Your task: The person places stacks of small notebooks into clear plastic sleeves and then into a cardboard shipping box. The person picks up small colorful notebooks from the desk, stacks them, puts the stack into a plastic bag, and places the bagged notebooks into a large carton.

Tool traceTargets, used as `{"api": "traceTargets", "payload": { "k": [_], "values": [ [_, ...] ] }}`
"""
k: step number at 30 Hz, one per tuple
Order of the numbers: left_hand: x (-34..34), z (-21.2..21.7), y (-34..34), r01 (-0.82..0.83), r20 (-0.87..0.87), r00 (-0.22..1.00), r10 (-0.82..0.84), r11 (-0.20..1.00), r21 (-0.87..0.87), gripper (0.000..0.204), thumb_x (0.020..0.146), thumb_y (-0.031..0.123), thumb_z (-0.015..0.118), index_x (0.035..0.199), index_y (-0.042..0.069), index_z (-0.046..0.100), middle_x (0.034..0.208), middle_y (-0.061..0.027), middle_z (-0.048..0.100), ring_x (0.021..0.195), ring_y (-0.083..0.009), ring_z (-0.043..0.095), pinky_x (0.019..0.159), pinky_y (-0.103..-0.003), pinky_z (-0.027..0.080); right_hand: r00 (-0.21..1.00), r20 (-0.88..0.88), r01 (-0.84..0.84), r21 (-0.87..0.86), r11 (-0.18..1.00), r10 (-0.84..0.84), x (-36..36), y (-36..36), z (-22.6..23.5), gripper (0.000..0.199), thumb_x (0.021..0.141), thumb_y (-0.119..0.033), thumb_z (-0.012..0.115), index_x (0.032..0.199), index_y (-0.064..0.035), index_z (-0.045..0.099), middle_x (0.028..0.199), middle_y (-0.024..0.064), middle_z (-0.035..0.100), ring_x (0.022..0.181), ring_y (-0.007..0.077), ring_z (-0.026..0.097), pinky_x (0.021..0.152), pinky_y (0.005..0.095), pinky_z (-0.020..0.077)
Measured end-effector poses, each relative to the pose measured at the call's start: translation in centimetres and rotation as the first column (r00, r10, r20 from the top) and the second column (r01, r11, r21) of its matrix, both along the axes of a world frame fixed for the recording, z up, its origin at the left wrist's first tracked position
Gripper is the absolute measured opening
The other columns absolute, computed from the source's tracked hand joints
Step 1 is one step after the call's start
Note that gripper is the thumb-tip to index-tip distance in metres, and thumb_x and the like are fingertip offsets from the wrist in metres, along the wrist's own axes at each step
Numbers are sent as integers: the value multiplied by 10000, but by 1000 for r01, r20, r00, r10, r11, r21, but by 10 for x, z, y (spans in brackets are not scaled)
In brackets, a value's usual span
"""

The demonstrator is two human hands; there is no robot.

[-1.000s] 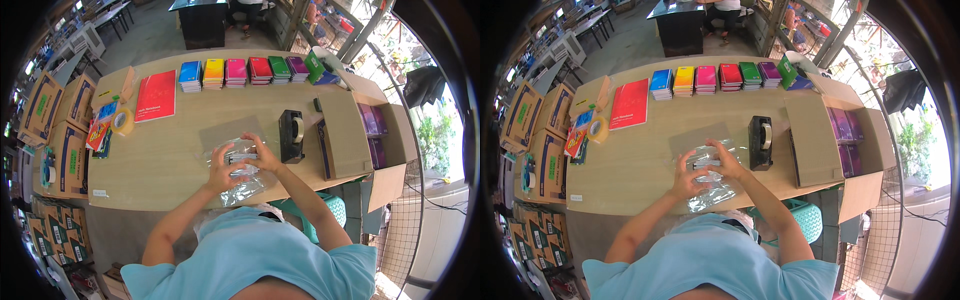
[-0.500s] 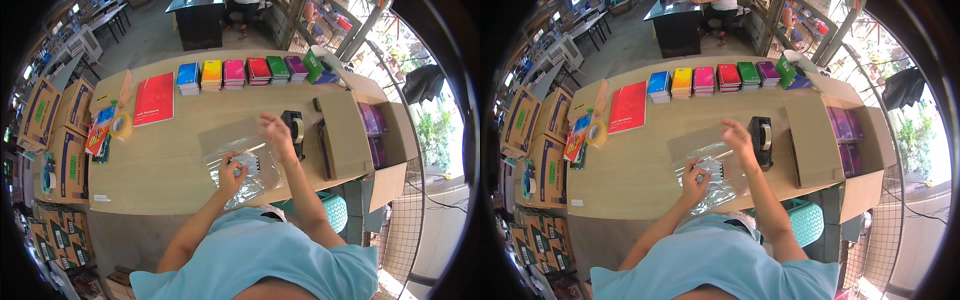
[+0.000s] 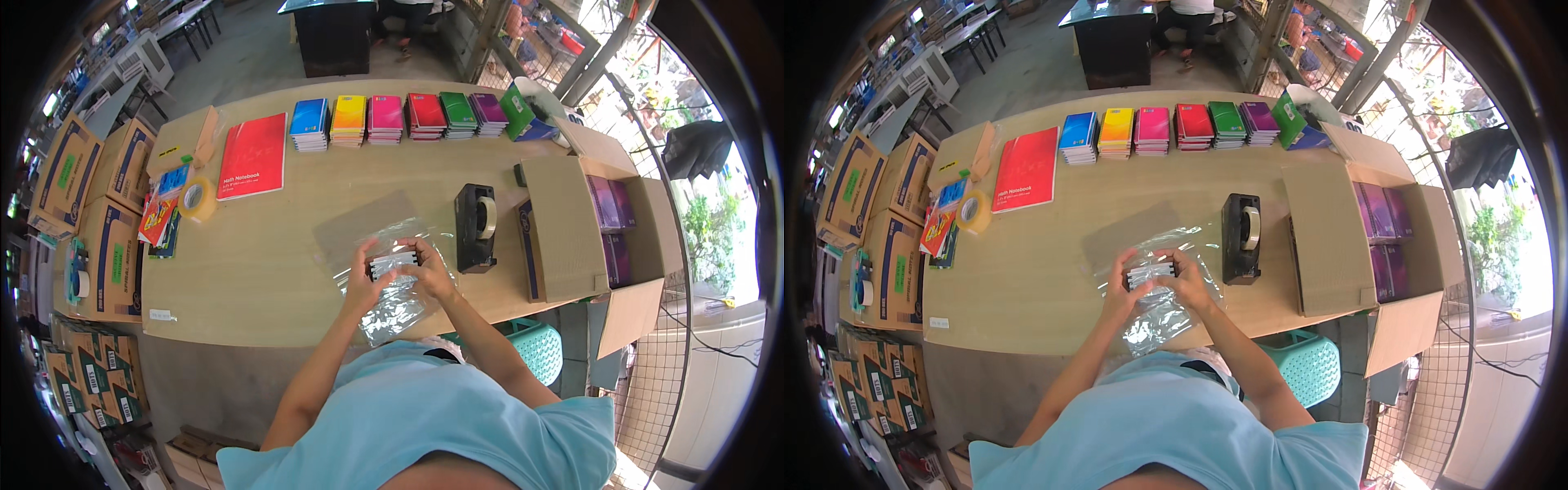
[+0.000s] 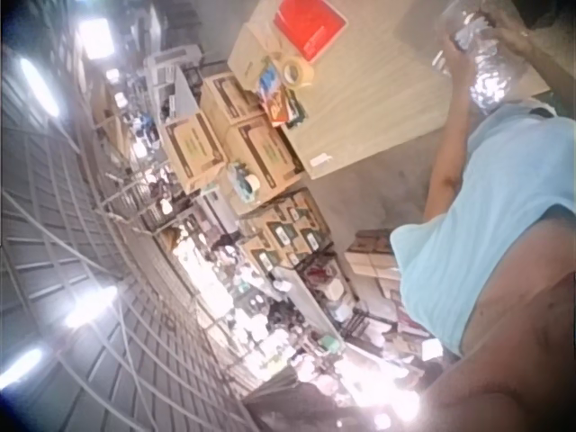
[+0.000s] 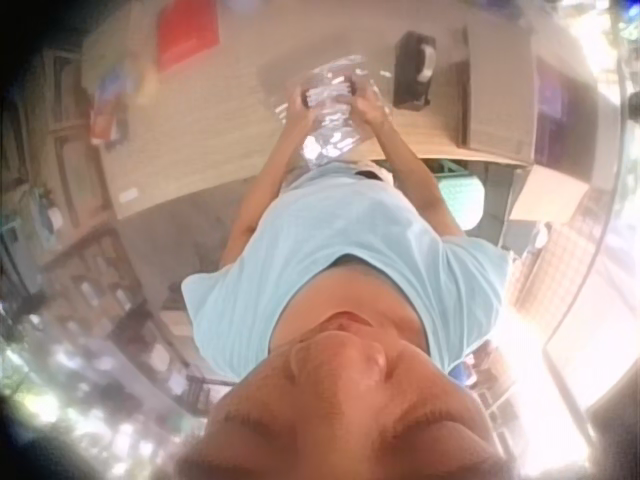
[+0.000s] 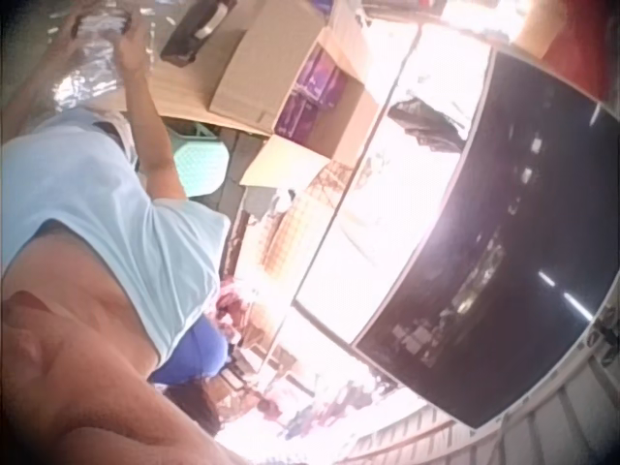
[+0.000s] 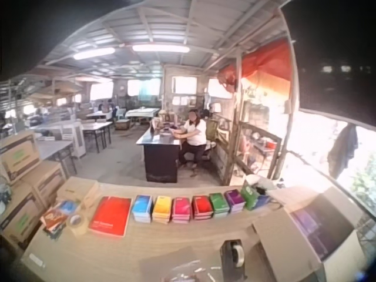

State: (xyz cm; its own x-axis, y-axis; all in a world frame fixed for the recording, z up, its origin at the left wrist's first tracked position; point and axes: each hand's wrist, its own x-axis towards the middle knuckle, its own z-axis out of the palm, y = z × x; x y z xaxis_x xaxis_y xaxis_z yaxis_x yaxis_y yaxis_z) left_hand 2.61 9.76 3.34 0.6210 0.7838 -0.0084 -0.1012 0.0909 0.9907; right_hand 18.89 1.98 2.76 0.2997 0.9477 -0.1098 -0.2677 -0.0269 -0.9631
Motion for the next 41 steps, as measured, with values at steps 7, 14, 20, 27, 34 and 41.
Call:
{"api": "traceTargets", "payload": {
  "k": [7, 14, 20, 27, 34, 41],
  "values": [
    [1, -4, -2, -1, 33, 999, 8, 982, -190, 253, 758, -25, 731, 1008, 9, 703, 1008, -82, 698, 980, -175, 640, 874, -307, 497, 823, 567, -125, 230, 965, -28, 11, 9, 24, 380, 725, 27, 756, 1082, -100, 734, 970, 61, 626, 994, 239, 618, 887, 344, 498],
    [8, -4, -17, -152, 70, 987, 147, 986, 68, 201, 697, -109, 714, 845, 26, 714, 986, -113, 700, 1030, -207, 657, 870, -324, 509, 729, 667, -64, 286, 956, -151, -13, -27, 35, 239, 711, 12, 782, 912, -117, 781, 878, 32, 655, 1067, 294, 613, 993, 431, 458],
    [8, -5, -21, -153, 65, 987, 146, 980, 129, 190, 682, -133, 702, 804, 13, 710, 1022, -138, 689, 974, -210, 660, 804, -305, 532, 439, 841, 13, 345, 939, -315, -21, -53, 35, 310, 708, 10, 774, 971, -154, 774, 947, 31, 678, 1111, 305, 606, 1071, 518, 381],
    [4, -13, -23, -169, 65, 984, 164, 983, 78, 155, 705, -136, 713, 759, 7, 689, 1049, -136, 679, 921, -173, 645, 743, -286, 560, 495, 631, 791, -44, 610, -597, 96, -103, 13, 259, 807, -227, 782, 922, -1, 727, 864, 67, 684, 740, 180, 649, 719, 346, 508],
    [6, -14, -23, -174, 69, 984, 166, 975, 138, 152, 695, -118, 737, 716, 21, 680, 1030, -117, 681, 905, -159, 636, 699, -272, 536, 671, 552, 703, -265, 660, -494, 117, -106, -23, 233, 849, -267, 762, 894, -45, 708, 844, 18, 699, 766, 132, 635, 661, 303, 421],
    [0, -5, -28, -164, 13, 986, 167, 942, 293, 127, 727, -90, 732, 734, 28, 686, 1051, -114, 691, 916, -183, 644, 763, -311, 519, 287, -606, 461, -591, 661, -742, 46, -124, -45, 155, 886, -253, 730, 817, -119, 690, 715, -3, 624, 765, 210, 603, 787, 426, 509]
  ]
}}
